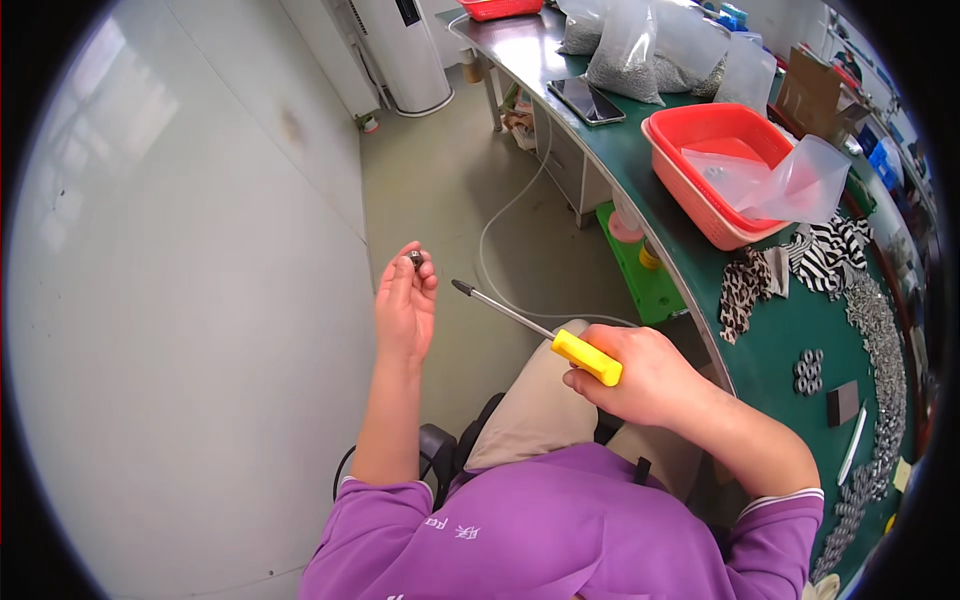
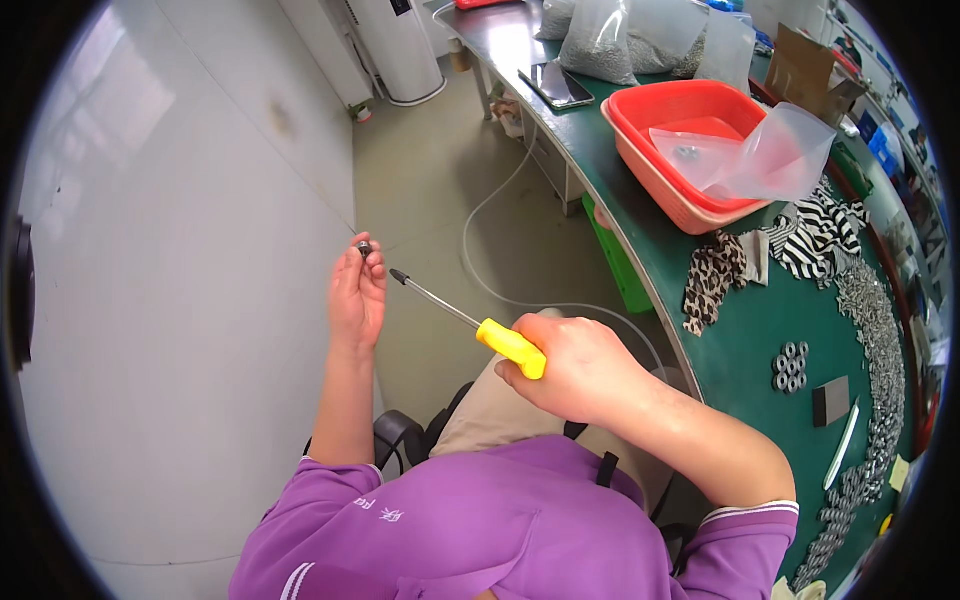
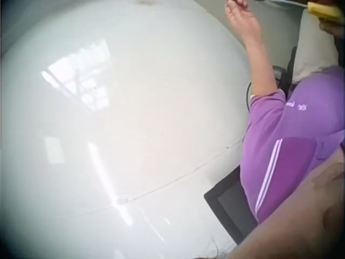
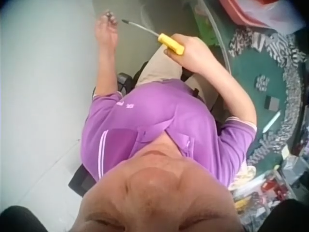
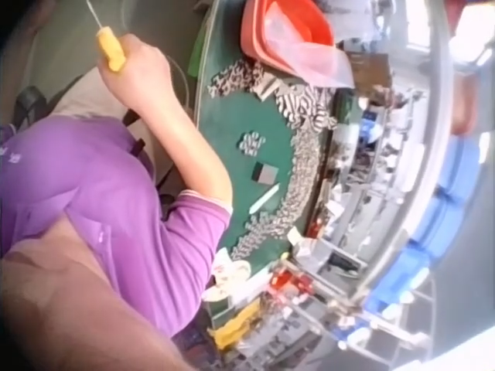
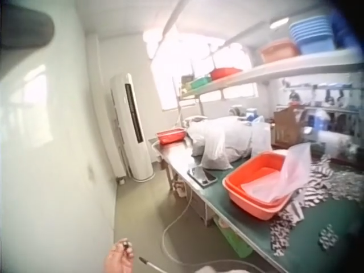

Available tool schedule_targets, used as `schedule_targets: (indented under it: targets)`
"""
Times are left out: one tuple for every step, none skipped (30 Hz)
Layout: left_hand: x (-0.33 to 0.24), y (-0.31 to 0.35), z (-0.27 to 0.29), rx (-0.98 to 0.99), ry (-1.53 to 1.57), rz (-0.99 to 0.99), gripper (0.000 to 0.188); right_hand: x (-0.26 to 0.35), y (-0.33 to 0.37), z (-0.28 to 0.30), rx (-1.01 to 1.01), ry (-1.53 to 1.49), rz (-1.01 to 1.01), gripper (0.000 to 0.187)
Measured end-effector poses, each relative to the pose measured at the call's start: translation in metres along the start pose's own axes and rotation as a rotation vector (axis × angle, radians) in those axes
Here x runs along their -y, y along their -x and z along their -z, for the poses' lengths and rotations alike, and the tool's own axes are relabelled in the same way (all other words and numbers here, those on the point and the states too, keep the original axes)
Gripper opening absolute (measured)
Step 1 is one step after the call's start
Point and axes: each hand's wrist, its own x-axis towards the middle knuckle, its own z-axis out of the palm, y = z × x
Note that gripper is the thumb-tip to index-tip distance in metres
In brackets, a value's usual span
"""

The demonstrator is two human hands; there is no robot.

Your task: The worker is polishing small metal rings using a sanding block and an internal cleaning tool.

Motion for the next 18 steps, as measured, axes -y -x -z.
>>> schedule_targets:
  targets:
    - [0.002, -0.001, 0.003, 0.044, 0.078, 0.058, 0.025, 0.000, 0.000, 0.000, 0.000, 0.013, 0.006, 0.030]
    - [0.005, -0.002, 0.004, 0.087, 0.157, 0.117, 0.025, -0.001, 0.000, 0.000, 0.001, 0.026, 0.011, 0.030]
    - [0.007, -0.002, 0.004, 0.090, 0.152, 0.119, 0.025, -0.002, -0.001, -0.002, -0.002, 0.021, 0.010, 0.030]
    - [0.011, -0.001, 0.001, 0.105, 0.243, 0.181, 0.024, -0.004, -0.002, -0.004, -0.014, 0.026, 0.014, 0.030]
    - [0.015, 0.000, 0.000, 0.119, 0.333, 0.243, 0.024, -0.006, -0.003, -0.004, -0.026, 0.032, 0.017, 0.030]
    - [0.017, -0.001, 0.000, 0.119, 0.330, 0.245, 0.024, -0.005, -0.003, -0.003, -0.027, 0.028, 0.017, 0.030]
    - [0.018, -0.002, 0.000, 0.112, 0.431, 0.273, 0.024, -0.004, -0.002, -0.001, -0.022, 0.027, -0.002, 0.030]
    - [0.019, -0.002, 0.000, 0.105, 0.533, 0.300, 0.023, -0.004, -0.002, 0.000, -0.017, 0.027, -0.022, 0.030]
    - [0.020, -0.002, 0.001, 0.104, 0.531, 0.301, 0.023, -0.005, -0.002, 0.000, -0.017, 0.025, -0.022, 0.030]
    - [0.020, -0.002, 0.002, 0.128, 0.567, 0.308, 0.022, -0.005, -0.002, 0.000, -0.017, 0.022, -0.022, 0.030]
    - [0.020, -0.002, 0.003, 0.152, 0.603, 0.315, 0.020, -0.006, -0.002, 0.000, -0.016, 0.018, -0.021, 0.030]
    - [0.021, -0.002, 0.003, 0.151, 0.603, 0.316, 0.020, -0.006, -0.003, -0.001, -0.016, 0.017, -0.022, 0.030]
    - [0.022, -0.002, 0.003, 0.147, 0.611, 0.337, 0.019, -0.007, -0.003, -0.003, -0.013, 0.020, -0.022, 0.031]
    - [0.022, -0.002, 0.002, 0.142, 0.619, 0.358, 0.017, -0.008, -0.004, -0.004, -0.010, 0.024, -0.022, 0.031]
    - [0.023, -0.002, 0.002, 0.141, 0.618, 0.359, 0.017, -0.008, -0.004, -0.004, -0.010, 0.022, -0.022, 0.031]
    - [0.023, -0.001, 0.000, 0.127, 0.609, 0.353, 0.017, -0.007, -0.004, -0.004, -0.010, 0.031, -0.019, 0.031]
    - [0.023, -0.001, -0.001, 0.112, 0.600, 0.348, 0.017, -0.007, -0.004, -0.003, -0.011, 0.040, -0.016, 0.031]
    - [0.023, 0.000, -0.001, 0.111, 0.599, 0.349, 0.017, -0.006, -0.004, -0.003, -0.010, 0.039, -0.016, 0.031]
